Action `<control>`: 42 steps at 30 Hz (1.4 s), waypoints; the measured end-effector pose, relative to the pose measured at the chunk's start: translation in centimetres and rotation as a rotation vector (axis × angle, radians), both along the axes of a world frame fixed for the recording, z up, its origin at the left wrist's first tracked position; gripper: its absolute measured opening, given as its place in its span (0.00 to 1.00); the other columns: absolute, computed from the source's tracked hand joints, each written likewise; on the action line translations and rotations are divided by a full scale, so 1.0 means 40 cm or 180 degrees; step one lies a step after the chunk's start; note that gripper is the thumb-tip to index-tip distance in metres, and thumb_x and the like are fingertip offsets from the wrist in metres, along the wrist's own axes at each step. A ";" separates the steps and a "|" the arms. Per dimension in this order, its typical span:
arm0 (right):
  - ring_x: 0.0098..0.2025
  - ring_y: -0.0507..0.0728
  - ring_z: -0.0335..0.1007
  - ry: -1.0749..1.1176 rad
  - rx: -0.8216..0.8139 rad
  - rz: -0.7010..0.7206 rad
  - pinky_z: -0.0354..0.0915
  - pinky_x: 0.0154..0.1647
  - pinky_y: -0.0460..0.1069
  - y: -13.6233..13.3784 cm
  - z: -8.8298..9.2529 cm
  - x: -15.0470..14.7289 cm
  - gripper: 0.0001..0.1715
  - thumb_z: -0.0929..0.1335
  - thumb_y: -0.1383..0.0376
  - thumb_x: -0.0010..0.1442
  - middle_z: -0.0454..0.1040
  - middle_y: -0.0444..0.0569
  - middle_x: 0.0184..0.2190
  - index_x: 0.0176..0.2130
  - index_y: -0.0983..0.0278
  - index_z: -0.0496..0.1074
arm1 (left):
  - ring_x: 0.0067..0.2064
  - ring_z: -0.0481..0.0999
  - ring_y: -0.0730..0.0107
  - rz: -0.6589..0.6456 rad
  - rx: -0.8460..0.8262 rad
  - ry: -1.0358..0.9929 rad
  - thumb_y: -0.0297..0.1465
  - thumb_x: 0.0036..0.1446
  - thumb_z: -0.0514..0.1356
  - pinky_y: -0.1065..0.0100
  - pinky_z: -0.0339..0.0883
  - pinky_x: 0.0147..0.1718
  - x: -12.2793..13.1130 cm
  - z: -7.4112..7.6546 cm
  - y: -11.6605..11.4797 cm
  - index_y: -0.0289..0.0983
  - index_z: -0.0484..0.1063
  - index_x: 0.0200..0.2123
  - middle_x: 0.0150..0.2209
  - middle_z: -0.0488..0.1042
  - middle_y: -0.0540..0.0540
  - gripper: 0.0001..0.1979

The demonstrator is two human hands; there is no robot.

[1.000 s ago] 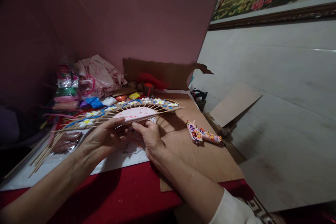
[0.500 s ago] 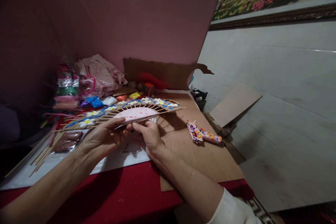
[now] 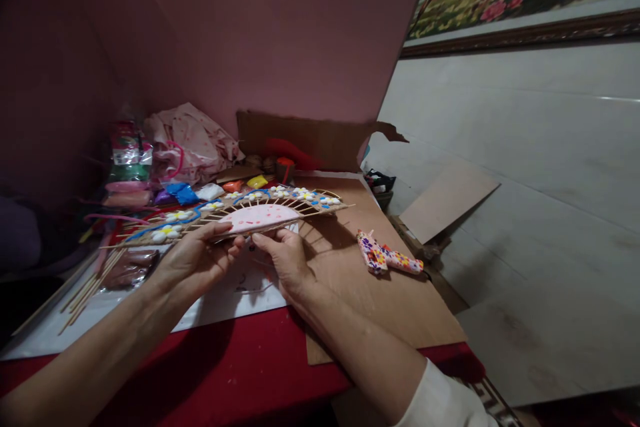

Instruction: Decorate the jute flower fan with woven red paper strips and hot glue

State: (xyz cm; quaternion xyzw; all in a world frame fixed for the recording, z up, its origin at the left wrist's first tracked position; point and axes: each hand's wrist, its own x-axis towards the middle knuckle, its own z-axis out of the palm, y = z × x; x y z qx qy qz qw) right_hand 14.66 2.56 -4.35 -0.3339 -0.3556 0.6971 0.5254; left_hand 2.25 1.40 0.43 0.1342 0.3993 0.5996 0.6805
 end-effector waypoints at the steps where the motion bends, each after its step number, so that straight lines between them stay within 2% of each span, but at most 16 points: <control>1: 0.25 0.52 0.70 -0.0012 -0.0003 -0.0017 0.66 0.28 0.48 0.001 -0.001 0.000 0.15 0.74 0.63 0.43 0.77 0.48 0.25 0.33 0.67 0.74 | 0.17 0.71 0.73 -0.0012 -0.0011 0.0005 0.17 0.55 0.51 0.76 0.68 0.15 -0.001 0.000 0.000 0.30 0.68 0.31 0.20 0.72 0.45 0.08; 5: 0.25 0.51 0.69 -0.0056 -0.0014 -0.0095 0.67 0.27 0.47 0.007 -0.004 0.004 0.15 0.74 0.64 0.42 0.75 0.46 0.25 0.32 0.68 0.74 | 0.15 0.70 0.74 -0.0067 -0.0056 0.0009 0.17 0.54 0.53 0.77 0.66 0.13 -0.006 -0.002 0.001 0.30 0.68 0.32 0.19 0.72 0.47 0.07; 10: 0.26 0.53 0.69 -0.0091 -0.0050 -0.0066 0.67 0.27 0.49 0.007 -0.004 0.007 0.14 0.74 0.64 0.42 0.74 0.45 0.23 0.32 0.66 0.73 | 0.20 0.76 0.71 -0.0061 -0.0045 -0.0088 0.16 0.55 0.52 0.75 0.72 0.20 -0.007 -0.006 0.005 0.29 0.68 0.35 0.23 0.75 0.43 0.08; 15: 0.28 0.54 0.70 -0.0073 -0.0051 -0.0048 0.68 0.31 0.50 0.003 -0.001 0.008 0.15 0.75 0.63 0.42 0.75 0.46 0.26 0.31 0.65 0.74 | 0.23 0.77 0.69 -0.0040 -0.0023 -0.0136 0.15 0.55 0.51 0.74 0.74 0.22 -0.007 -0.012 0.010 0.29 0.68 0.34 0.24 0.75 0.41 0.09; 20: 0.26 0.53 0.69 -0.0051 -0.0044 -0.0038 0.68 0.30 0.51 0.005 -0.006 0.008 0.16 0.75 0.62 0.41 0.76 0.46 0.27 0.32 0.66 0.74 | 0.22 0.77 0.70 -0.0066 -0.0019 -0.0116 0.14 0.55 0.51 0.75 0.73 0.21 -0.006 -0.011 0.011 0.28 0.68 0.34 0.23 0.75 0.41 0.09; 26: 0.28 0.52 0.71 -0.0033 0.0000 -0.0054 0.69 0.33 0.50 0.011 -0.012 0.010 0.15 0.74 0.64 0.42 0.77 0.48 0.30 0.33 0.66 0.73 | 0.22 0.77 0.69 -0.0167 -0.0010 -0.0078 0.15 0.55 0.51 0.74 0.73 0.21 -0.007 -0.007 0.009 0.28 0.68 0.35 0.24 0.75 0.40 0.09; 33: 0.25 0.52 0.69 -0.0067 -0.0008 -0.0006 0.67 0.26 0.48 0.010 -0.007 0.012 0.16 0.74 0.63 0.43 0.77 0.48 0.28 0.33 0.66 0.74 | 0.23 0.77 0.67 -0.0189 -0.0033 -0.0046 0.16 0.55 0.52 0.72 0.74 0.21 -0.009 -0.004 0.006 0.27 0.69 0.34 0.25 0.75 0.38 0.07; 42: 0.26 0.52 0.69 -0.0071 0.0009 0.0008 0.67 0.27 0.48 0.008 -0.006 0.012 0.14 0.74 0.63 0.44 0.76 0.47 0.28 0.33 0.66 0.74 | 0.24 0.77 0.68 -0.0110 -0.0060 -0.0046 0.15 0.54 0.53 0.72 0.74 0.23 -0.005 -0.006 0.010 0.27 0.69 0.33 0.27 0.75 0.38 0.07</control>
